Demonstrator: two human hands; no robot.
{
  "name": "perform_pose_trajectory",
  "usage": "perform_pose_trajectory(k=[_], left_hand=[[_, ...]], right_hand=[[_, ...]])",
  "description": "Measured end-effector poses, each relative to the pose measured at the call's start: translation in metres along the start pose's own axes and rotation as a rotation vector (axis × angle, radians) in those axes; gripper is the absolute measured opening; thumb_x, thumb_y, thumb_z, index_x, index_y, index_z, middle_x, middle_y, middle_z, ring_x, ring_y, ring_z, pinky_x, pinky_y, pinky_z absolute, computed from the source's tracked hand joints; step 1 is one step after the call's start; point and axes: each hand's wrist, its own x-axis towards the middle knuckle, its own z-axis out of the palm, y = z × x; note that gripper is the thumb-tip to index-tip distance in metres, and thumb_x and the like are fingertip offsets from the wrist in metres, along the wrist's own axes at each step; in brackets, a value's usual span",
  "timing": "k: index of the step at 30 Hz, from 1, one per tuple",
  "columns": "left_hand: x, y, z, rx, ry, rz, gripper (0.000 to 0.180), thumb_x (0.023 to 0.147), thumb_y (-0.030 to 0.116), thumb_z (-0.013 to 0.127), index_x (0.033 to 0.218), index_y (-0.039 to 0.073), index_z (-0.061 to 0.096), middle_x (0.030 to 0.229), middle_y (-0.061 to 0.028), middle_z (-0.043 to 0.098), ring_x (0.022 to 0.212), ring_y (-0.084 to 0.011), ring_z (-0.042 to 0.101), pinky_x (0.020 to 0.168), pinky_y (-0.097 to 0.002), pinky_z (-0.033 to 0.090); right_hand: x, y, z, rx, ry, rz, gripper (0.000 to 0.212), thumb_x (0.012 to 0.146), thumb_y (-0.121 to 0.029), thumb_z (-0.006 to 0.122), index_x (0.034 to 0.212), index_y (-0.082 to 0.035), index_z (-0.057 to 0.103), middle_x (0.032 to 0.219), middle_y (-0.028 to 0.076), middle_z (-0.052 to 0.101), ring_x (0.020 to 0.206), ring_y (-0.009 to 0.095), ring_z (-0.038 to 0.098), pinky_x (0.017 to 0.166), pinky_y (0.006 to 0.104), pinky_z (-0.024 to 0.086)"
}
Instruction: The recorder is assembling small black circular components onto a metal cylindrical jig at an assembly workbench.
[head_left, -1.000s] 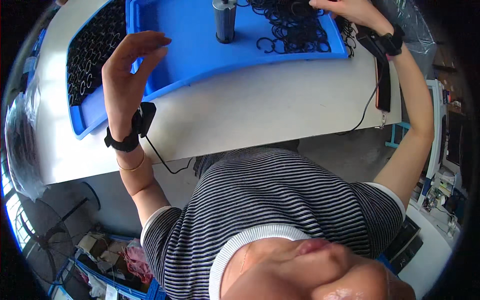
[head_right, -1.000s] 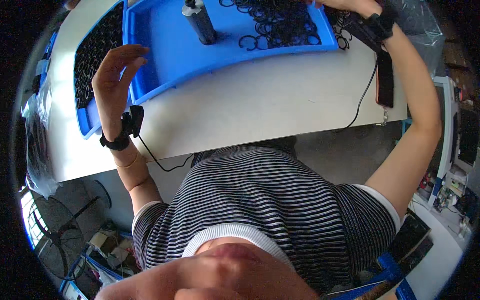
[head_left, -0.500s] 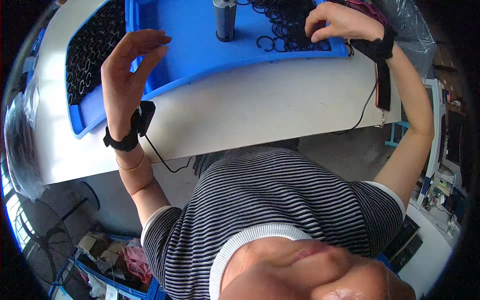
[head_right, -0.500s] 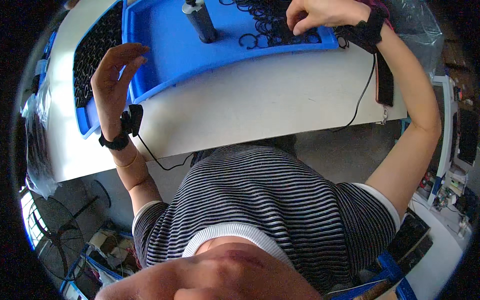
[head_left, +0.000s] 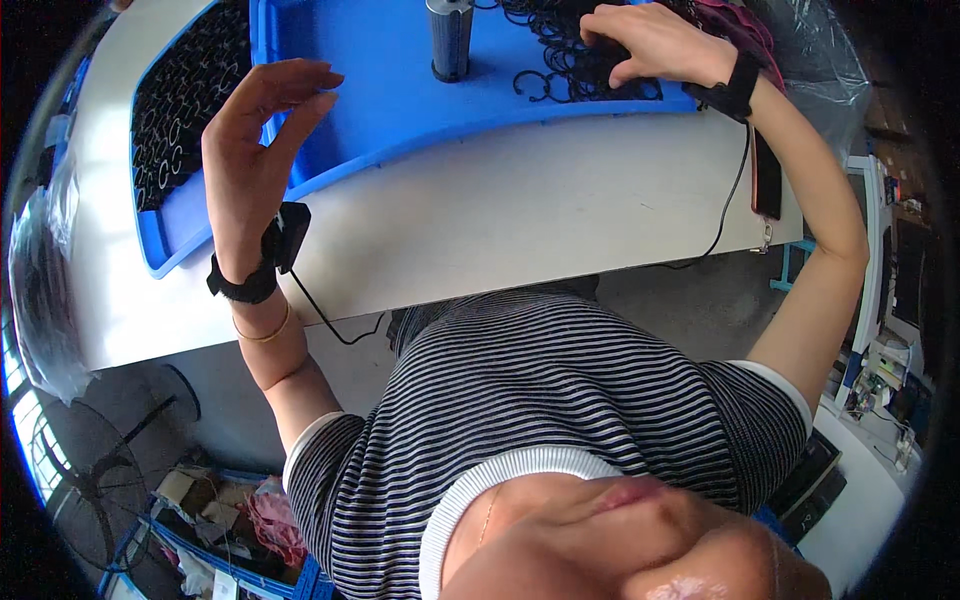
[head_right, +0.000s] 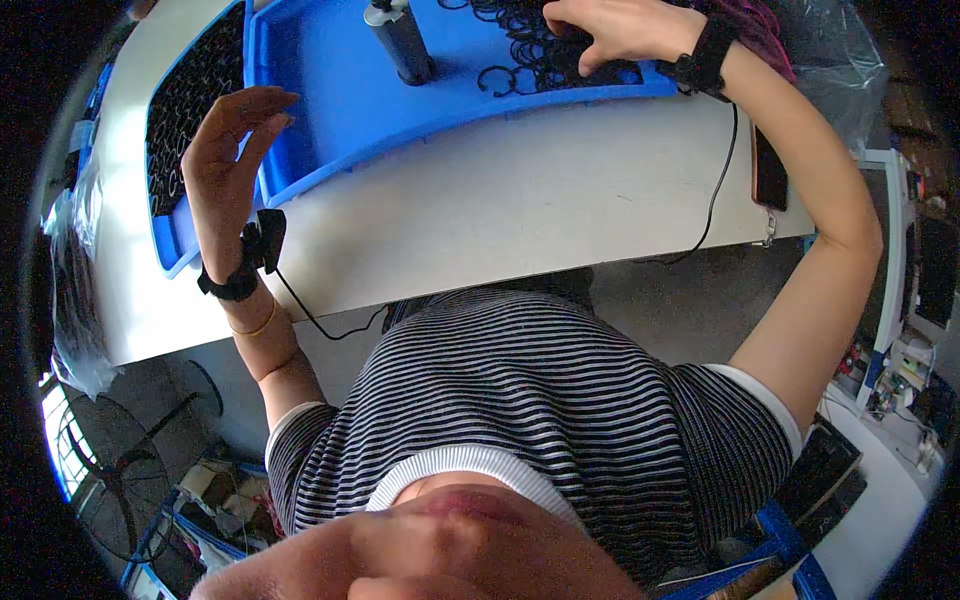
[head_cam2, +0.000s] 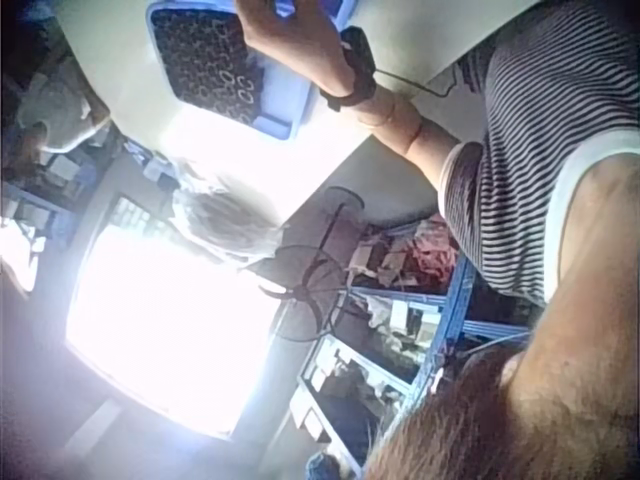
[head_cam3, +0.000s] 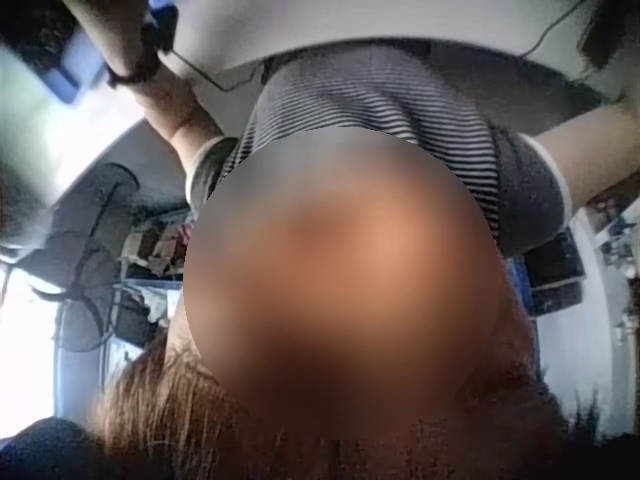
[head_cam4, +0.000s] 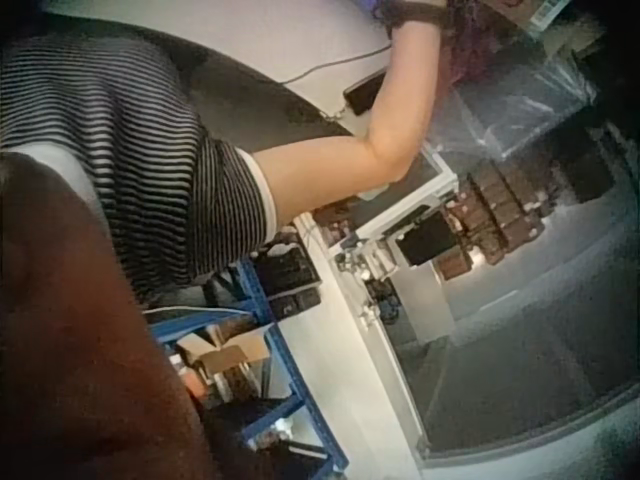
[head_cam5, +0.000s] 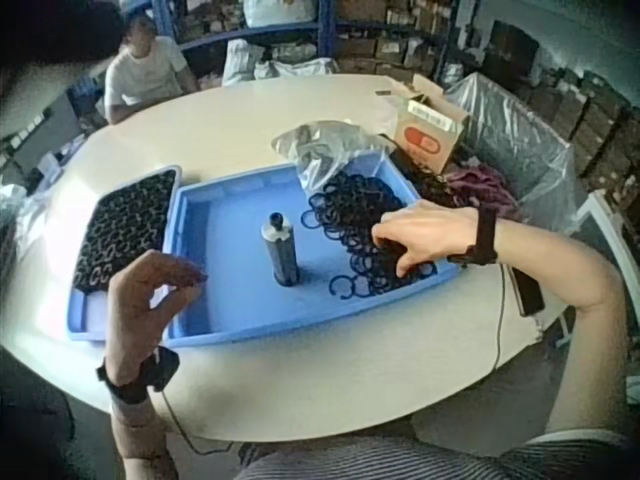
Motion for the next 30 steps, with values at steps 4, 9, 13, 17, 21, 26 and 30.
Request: perform_pose_trajectory(k=[4,9,13,17,21,26,30], left_hand=[[0.001,-0.001,0.002,-0.045,-0.003,-0.022,0.024,0.092,-0.003,0.072,0.115,0.002,0.072,0.111,-0.008,0.077,0.102,-0.0144,0.072,0.094,-0.0291,0.056],[0.0,0.005,-0.002,-0.018,0.001,-0.024,0.023,0.093,-0.003,0.071,0.116,0.002,0.071,0.11,-0.0078,0.077,0.102,-0.014,0.072,0.095,-0.0293,0.056],[0.001,0.0,0.002,-0.045,0.0,-0.031,0.024,0.092,-0.003,0.071,0.115,0.002,0.072,0.11,-0.0077,0.077,0.102,-0.0137,0.072,0.094,-0.029,0.056],[0.001,-0.001,0.002,-0.027,-0.008,-0.01,0.024,0.092,-0.003,0.072,0.115,0.002,0.072,0.11,-0.0077,0.077,0.102,-0.0133,0.072,0.094,-0.0285,0.056],[0.005,0.001,0.001,-0.004,-0.032,-0.008,0.024,0.092,-0.003,0.071,0.115,0.002,0.072,0.11,-0.0077,0.077,0.102,-0.0138,0.072,0.094,-0.0289,0.056],[-0.014,0.006,-0.004,0.042,0.022,-0.07,0.023,0.092,-0.003,0.071,0.115,0.002,0.072,0.11,-0.0076,0.077,0.102,-0.0142,0.072,0.094,-0.0293,0.056],[0.004,0.0,0.004,-0.024,-0.025,-0.014,0.024,0.092,-0.003,0.071,0.116,0.002,0.072,0.111,-0.0075,0.076,0.102,-0.0142,0.073,0.094,-0.0292,0.056]], right_hand=[[-0.002,0.004,-0.004,0.007,-0.005,0.011,0.044,0.08,-0.027,0.082,0.11,-0.001,0.064,0.101,0.015,0.067,0.098,0.035,0.066,0.082,0.0448,0.051],[-0.002,0.013,-0.015,0.088,-0.012,0.059,0.024,0.084,-0.021,0.078,0.096,-0.002,0.07,0.091,0.015,0.069,0.091,0.033,0.069,0.079,0.0432,0.052],[-0.007,0.025,-0.013,0.159,0.089,0.026,0.02,0.085,-0.017,0.076,0.096,-0.001,0.07,0.086,0.016,0.071,0.082,0.031,0.07,0.074,0.0414,0.053],[-0.01,0.027,-0.022,0.237,0.157,0.04,0.02,0.089,-0.016,0.073,0.098,0.001,0.069,0.083,0.016,0.071,0.077,0.028,0.069,0.071,0.0401,0.052],[-0.022,0.015,-0.037,0.285,0.213,0.08,0.02,0.092,-0.014,0.07,0.103,0.002,0.069,0.085,0.017,0.071,0.077,0.026,0.069,0.071,0.0378,0.053],[0.01,0.018,-0.026,0.377,0.169,0.071,0.021,0.092,-0.016,0.069,0.102,0.002,0.07,0.086,0.017,0.072,0.081,0.027,0.071,0.074,0.0389,0.054],[-0.012,0.027,-0.02,0.125,0.228,0.166,0.022,0.091,-0.018,0.068,0.101,0.002,0.071,0.088,0.018,0.074,0.085,0.029,0.072,0.077,0.0403,0.054]])
